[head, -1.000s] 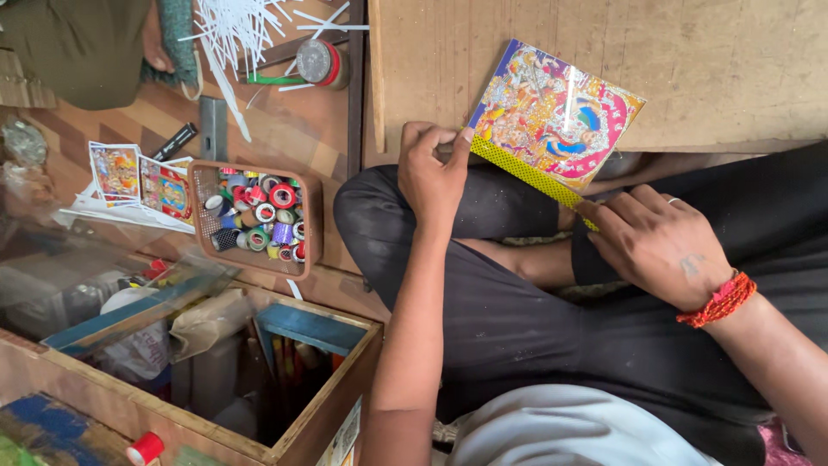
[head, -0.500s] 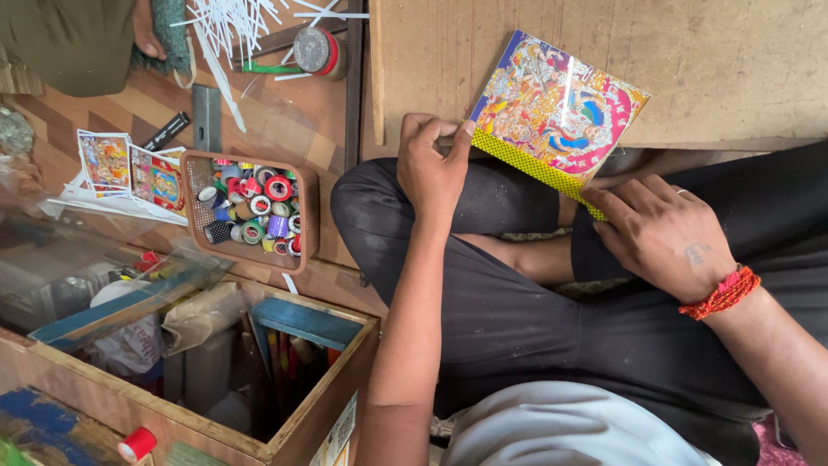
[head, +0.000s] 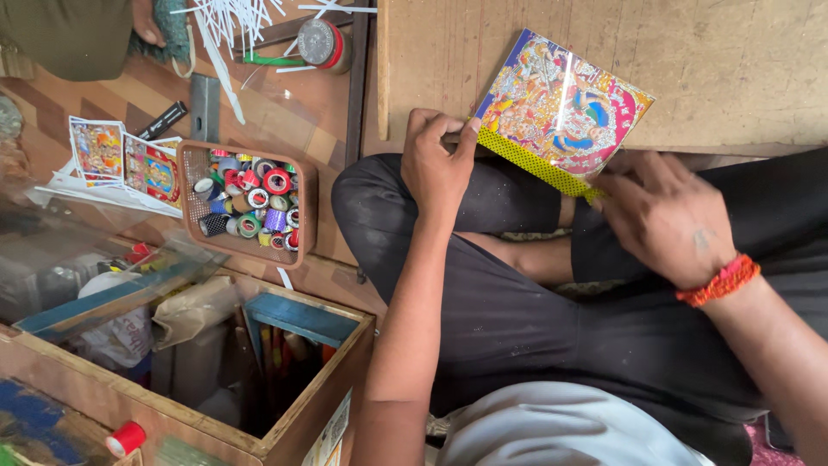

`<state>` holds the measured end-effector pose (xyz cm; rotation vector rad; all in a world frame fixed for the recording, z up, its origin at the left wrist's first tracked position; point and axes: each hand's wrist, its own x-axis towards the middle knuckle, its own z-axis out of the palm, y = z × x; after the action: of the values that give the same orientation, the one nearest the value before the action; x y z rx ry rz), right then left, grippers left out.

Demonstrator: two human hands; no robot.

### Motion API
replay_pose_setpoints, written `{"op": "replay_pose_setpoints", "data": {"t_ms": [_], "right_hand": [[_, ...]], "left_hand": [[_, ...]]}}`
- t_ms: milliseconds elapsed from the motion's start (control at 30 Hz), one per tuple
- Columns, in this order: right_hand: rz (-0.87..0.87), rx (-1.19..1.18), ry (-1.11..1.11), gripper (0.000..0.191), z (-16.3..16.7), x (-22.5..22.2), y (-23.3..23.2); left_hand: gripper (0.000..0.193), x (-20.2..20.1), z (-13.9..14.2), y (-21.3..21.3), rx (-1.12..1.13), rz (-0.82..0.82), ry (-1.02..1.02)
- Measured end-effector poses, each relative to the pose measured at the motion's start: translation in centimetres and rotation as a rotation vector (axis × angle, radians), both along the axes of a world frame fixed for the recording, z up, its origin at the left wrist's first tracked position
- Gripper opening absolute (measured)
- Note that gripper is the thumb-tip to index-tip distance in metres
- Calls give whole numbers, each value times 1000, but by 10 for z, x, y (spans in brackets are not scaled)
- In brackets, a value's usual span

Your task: The person wraps small printed cards with yellow patterned tape, smoothing the tape along the edges and folding it over the sides. They handle each card individually, applying tape to the front and edges, then placing the finished cards into a stack.

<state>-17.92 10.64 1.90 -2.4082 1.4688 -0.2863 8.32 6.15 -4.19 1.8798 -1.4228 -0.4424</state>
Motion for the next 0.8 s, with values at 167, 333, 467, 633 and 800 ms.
{"op": "replay_pose_setpoints", "data": {"t_ms": [167,333,467,633,800], "right_hand": [[71,-204,103,36,7,10,-36],[45,-35,134,42,10,20,-49],[68,-21,269,49,13,23,-51],[100,-59,302,51,15,26,-53],[96,-51,283,49,15,26,-52]], "left_hand": [[23,-1,3,0,21,2,35],[22,2,1,-1,-25,-1,9],[21,5,0,1,-59,-15,-30],[21,5,2,4,-107,-32,-5],[21,3,3,7,-127,-8,73]]}}
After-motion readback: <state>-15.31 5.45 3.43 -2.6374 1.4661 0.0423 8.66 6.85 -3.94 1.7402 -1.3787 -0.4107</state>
